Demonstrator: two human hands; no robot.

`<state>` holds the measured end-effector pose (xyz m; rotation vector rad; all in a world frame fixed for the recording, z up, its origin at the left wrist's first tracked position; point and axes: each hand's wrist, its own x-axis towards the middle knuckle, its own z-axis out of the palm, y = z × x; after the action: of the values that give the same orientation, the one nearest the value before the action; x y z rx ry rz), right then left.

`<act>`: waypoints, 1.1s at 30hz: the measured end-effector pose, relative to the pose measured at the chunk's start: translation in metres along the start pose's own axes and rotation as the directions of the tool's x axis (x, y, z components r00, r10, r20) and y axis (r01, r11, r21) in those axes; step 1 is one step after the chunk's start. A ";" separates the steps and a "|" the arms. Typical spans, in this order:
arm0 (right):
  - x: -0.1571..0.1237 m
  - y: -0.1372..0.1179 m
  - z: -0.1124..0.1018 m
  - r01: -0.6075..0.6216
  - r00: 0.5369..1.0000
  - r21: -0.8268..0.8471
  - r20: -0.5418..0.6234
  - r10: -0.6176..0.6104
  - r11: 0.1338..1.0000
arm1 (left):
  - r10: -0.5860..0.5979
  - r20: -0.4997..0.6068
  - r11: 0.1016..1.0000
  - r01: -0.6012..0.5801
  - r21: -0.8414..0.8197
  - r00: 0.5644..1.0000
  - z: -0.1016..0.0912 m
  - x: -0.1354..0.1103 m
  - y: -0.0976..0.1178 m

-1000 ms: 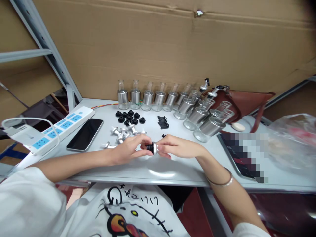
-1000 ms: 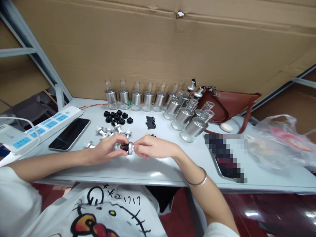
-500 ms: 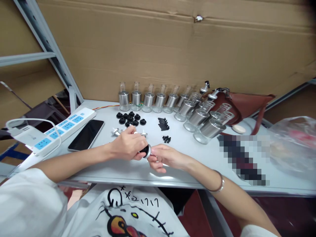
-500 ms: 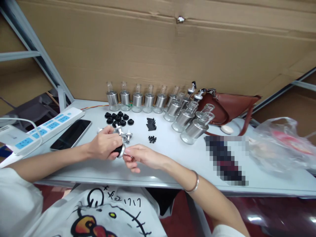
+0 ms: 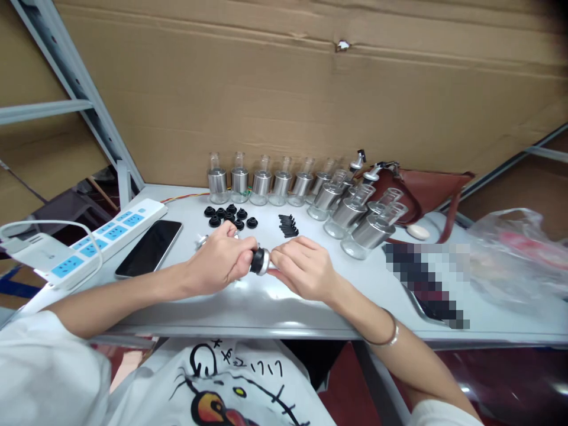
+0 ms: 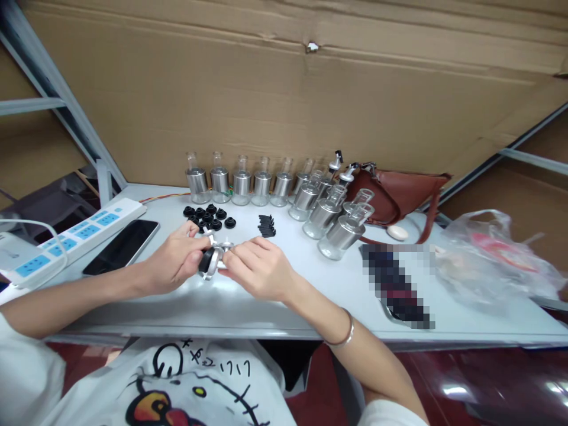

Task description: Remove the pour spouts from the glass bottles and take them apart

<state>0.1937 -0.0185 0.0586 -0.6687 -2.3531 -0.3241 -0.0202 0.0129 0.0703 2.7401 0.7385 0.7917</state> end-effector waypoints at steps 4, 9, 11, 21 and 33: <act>-0.009 0.018 -0.006 0.047 0.965 -0.124 -0.251 -0.077 0.991 | -0.349 0.138 0.916 0.368 -0.158 0.927 -0.019 0.008 -0.004; -0.011 0.027 0.001 -0.086 0.957 -0.024 -0.280 0.076 0.996 | -0.497 0.040 0.844 0.472 0.253 0.867 -0.063 0.020 -0.034; -0.009 0.025 0.004 -0.060 0.964 -0.054 -0.261 0.044 0.997 | -0.565 0.056 0.755 0.487 0.440 0.823 -0.074 0.019 -0.055; -0.011 0.029 0.013 -0.047 0.987 -0.049 -0.153 0.039 0.998 | -0.644 0.284 0.685 0.371 0.627 0.710 -0.039 0.008 -0.128; -0.009 0.029 0.017 -0.107 0.994 -0.064 -0.040 0.105 0.992 | -0.499 0.358 0.820 0.297 0.489 0.789 -0.028 0.014 -0.137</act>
<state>0.2058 0.0090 0.0413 -0.8095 -2.2709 -0.3646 -0.0809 0.1384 0.0569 2.7541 1.4374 -0.1584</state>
